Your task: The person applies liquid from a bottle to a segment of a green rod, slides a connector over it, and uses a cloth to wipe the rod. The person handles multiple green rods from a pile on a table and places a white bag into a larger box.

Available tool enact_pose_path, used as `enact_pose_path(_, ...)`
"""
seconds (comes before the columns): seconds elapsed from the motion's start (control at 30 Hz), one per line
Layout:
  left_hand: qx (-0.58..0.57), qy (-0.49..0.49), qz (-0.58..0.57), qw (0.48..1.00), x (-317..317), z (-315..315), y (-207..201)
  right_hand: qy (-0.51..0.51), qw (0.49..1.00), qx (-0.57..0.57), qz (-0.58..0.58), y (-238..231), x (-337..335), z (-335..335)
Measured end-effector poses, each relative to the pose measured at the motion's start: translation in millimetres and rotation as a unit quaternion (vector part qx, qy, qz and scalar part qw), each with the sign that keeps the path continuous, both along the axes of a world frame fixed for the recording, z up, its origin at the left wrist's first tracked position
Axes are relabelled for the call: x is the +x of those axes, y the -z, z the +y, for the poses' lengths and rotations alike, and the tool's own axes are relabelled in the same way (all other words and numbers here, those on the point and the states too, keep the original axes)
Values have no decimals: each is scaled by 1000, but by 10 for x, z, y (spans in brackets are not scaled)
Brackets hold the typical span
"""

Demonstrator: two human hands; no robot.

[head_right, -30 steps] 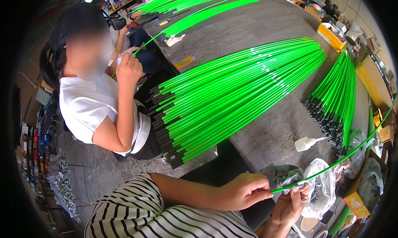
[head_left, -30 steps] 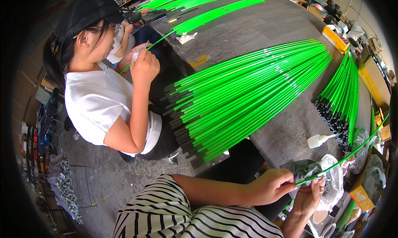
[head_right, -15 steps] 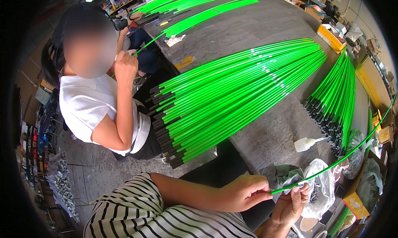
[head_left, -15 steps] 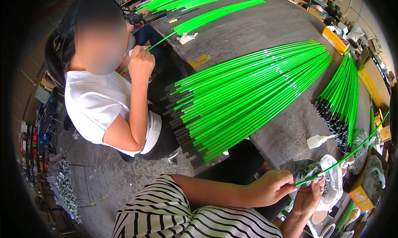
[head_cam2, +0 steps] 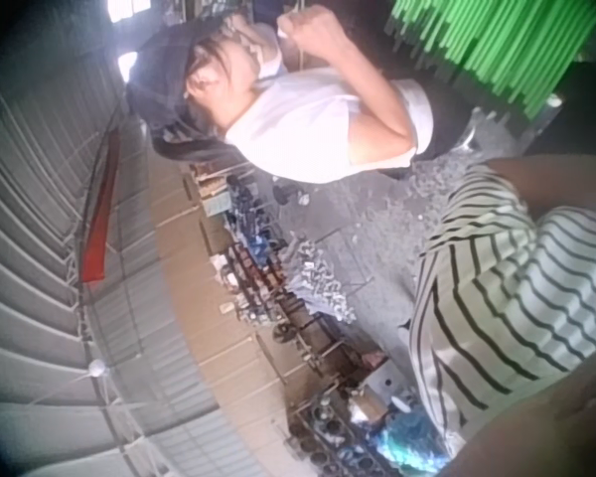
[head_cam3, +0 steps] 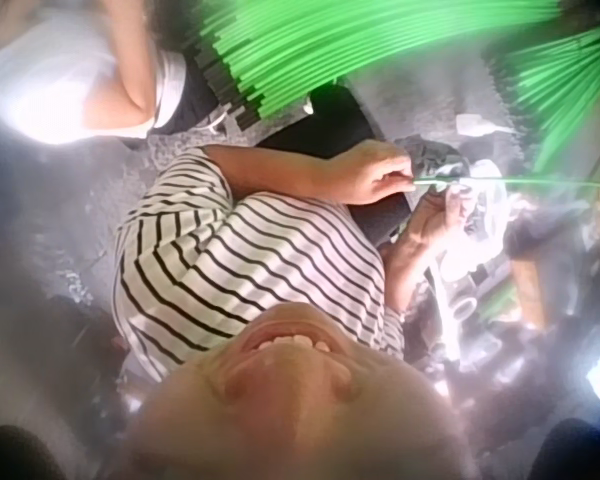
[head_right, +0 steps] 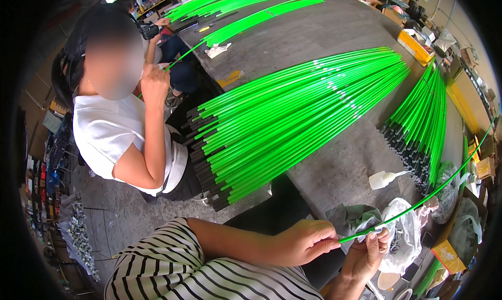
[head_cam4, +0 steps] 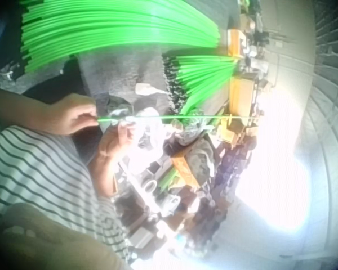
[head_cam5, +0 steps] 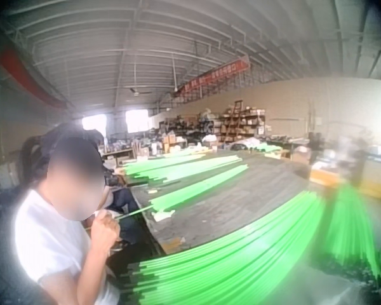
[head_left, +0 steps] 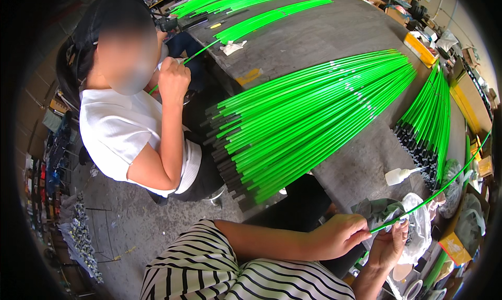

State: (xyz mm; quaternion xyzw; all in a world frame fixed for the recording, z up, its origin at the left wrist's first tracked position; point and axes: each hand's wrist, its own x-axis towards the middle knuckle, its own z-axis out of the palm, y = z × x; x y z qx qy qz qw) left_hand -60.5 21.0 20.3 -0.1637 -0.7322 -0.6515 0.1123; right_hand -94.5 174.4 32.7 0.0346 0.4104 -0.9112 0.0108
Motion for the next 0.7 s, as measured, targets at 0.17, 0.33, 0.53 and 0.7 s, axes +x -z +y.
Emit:
enact_pose_path(0.17,39,25,-91,995,40,-23,-78,-16,1000,-6,3,24,-32,-8)
enact_pose_path(0.33,21,-45,-5,999,32,-18,-116,-14,1000,-6,-4,16,-10,39)
enact_pose_path(0.53,75,65,-184,978,27,-89,-18,4,999,40,-36,69,-67,-35)
enact_pose_path(0.7,119,32,-209,970,17,-135,-6,-28,999,-10,-30,-53,-119,-54)
